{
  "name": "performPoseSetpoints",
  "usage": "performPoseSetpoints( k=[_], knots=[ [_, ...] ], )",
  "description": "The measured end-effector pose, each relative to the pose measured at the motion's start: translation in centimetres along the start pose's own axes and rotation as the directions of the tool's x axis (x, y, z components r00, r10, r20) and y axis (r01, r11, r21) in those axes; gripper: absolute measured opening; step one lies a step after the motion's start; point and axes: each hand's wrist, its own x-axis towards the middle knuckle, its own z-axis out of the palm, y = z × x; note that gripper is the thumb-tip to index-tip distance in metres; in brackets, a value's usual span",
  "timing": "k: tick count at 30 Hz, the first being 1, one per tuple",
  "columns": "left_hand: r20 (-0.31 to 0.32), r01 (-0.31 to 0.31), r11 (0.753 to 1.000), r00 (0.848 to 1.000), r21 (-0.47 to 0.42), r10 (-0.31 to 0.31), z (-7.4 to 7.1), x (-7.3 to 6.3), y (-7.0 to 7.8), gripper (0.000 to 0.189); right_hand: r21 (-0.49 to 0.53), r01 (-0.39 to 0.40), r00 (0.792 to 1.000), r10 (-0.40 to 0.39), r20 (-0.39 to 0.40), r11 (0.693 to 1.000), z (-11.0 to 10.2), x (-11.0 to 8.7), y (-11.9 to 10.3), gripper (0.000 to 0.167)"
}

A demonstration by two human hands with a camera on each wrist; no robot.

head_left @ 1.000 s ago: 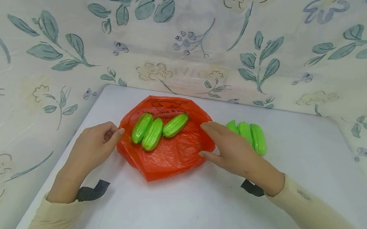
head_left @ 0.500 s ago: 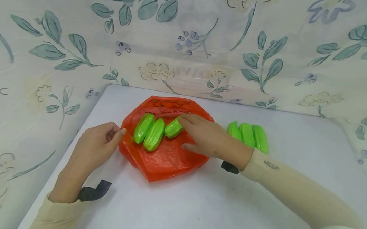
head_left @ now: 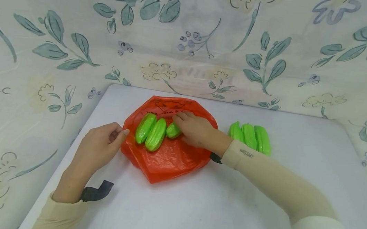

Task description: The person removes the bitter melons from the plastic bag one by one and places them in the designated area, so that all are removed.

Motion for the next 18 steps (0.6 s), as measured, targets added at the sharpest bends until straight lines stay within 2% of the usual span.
performPoseSetpoints(
  k=[9, 18],
  knots=[
    [-0.002, 0.002, 1.0, 1.0, 0.001, -0.002, 0.0, 0.0, 0.2, 0.021, -0.002, -0.038, 0.999, 0.038, 0.025, 0.999, 0.7, 1.0, 0.9, 0.069],
    [-0.002, 0.001, 1.0, 1.0, -0.004, -0.001, -0.1, -0.1, 0.3, 0.021, -0.031, -0.022, 1.0, 0.022, 0.002, 0.999, 1.4, 1.2, 1.3, 0.046]
  ],
)
